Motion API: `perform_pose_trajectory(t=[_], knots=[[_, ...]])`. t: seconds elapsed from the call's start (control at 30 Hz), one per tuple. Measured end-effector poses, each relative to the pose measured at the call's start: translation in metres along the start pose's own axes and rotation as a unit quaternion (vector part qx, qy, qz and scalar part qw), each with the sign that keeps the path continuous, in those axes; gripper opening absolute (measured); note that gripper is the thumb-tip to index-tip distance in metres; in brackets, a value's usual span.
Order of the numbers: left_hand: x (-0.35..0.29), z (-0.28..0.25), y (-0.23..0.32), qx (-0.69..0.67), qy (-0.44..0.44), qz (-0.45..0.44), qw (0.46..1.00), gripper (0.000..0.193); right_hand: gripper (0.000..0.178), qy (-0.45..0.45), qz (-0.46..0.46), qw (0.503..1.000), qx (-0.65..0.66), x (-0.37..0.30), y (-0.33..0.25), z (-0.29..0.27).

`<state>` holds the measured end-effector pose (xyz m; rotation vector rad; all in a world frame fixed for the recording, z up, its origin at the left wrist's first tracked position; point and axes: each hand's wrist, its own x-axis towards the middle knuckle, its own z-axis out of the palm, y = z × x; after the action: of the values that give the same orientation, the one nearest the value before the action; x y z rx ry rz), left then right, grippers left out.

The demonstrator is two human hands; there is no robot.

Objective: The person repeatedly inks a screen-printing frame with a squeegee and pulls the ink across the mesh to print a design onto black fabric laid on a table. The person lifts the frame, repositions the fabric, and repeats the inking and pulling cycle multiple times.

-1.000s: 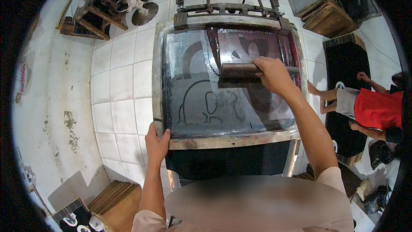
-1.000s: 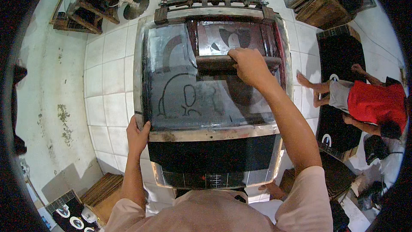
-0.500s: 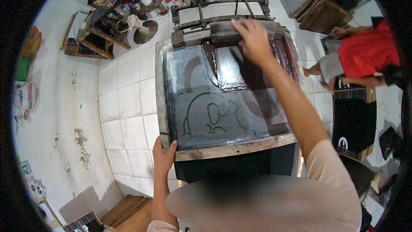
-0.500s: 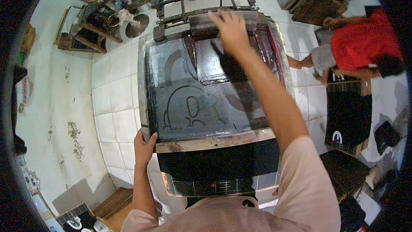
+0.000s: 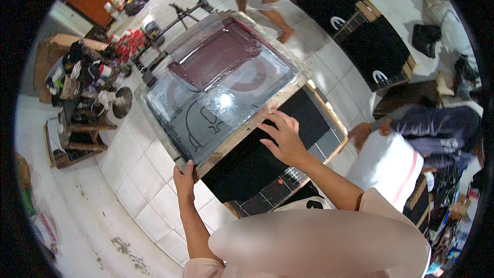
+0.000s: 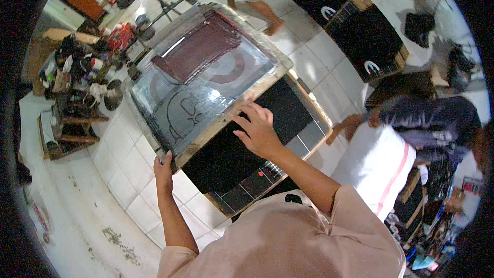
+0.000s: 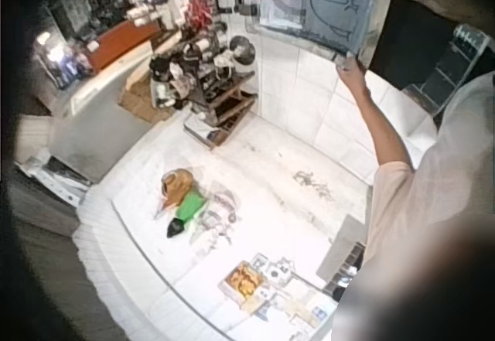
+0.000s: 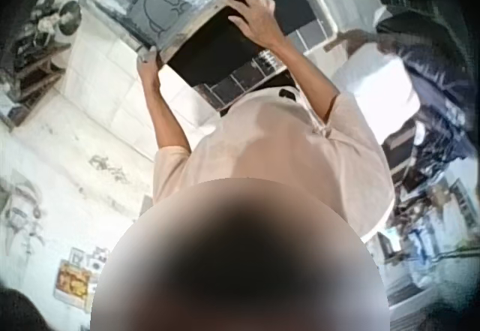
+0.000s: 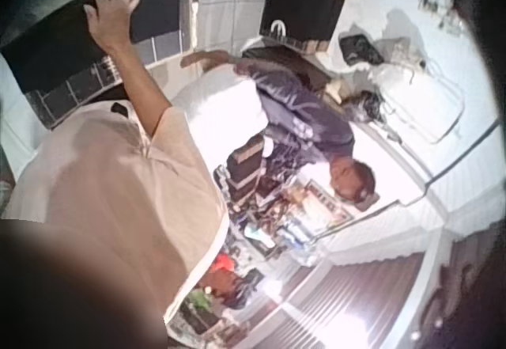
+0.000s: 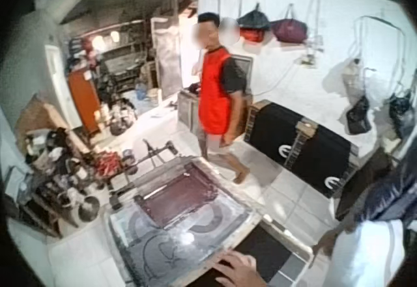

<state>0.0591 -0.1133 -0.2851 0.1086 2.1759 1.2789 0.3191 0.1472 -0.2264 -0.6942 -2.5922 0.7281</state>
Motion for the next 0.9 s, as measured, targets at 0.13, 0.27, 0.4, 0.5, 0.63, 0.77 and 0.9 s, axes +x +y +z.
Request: perform_pose_trajectory(t=[0.13, 0.27, 0.4, 0.5, 0.63, 0.77, 0.9], knots=[[0.003, -0.003, -0.003, -0.079, -0.05, -0.014, 0.996, 0.061, 0.041, 0.027, 0.011, 0.999, 0.037, -0.01, -0.015, -0.003], [0.002, -0.008, -0.009, -0.092, -0.051, -0.013, 0.994, 0.054, 0.037, 0.027, -0.007, 0.997, 0.067, -0.006, -0.005, 0.0], [0.007, -0.011, -0.016, -0.127, -0.052, -0.032, 0.99, 0.052, 0.036, 0.029, -0.01, 0.997, 0.074, -0.003, 0.014, 0.003], [0.015, -0.011, -0.02, -0.142, -0.066, -0.049, 0.986, 0.047, 0.037, 0.065, -0.036, 0.994, 0.077, -0.004, 0.018, 0.002], [0.019, -0.012, -0.023, -0.136, -0.065, -0.042, 0.988, 0.043, 0.036, 0.041, -0.024, 0.995, 0.084, -0.018, 0.007, -0.003], [0.019, -0.013, -0.024, -0.171, -0.079, -0.061, 0.98, 0.042, 0.038, 0.019, -0.048, 0.995, 0.087, -0.058, -0.011, -0.01], [0.023, -0.016, -0.03, -0.179, -0.087, -0.045, 0.979, 0.05, 0.039, -0.027, 0.007, 0.997, 0.078, -0.114, -0.029, -0.022]])
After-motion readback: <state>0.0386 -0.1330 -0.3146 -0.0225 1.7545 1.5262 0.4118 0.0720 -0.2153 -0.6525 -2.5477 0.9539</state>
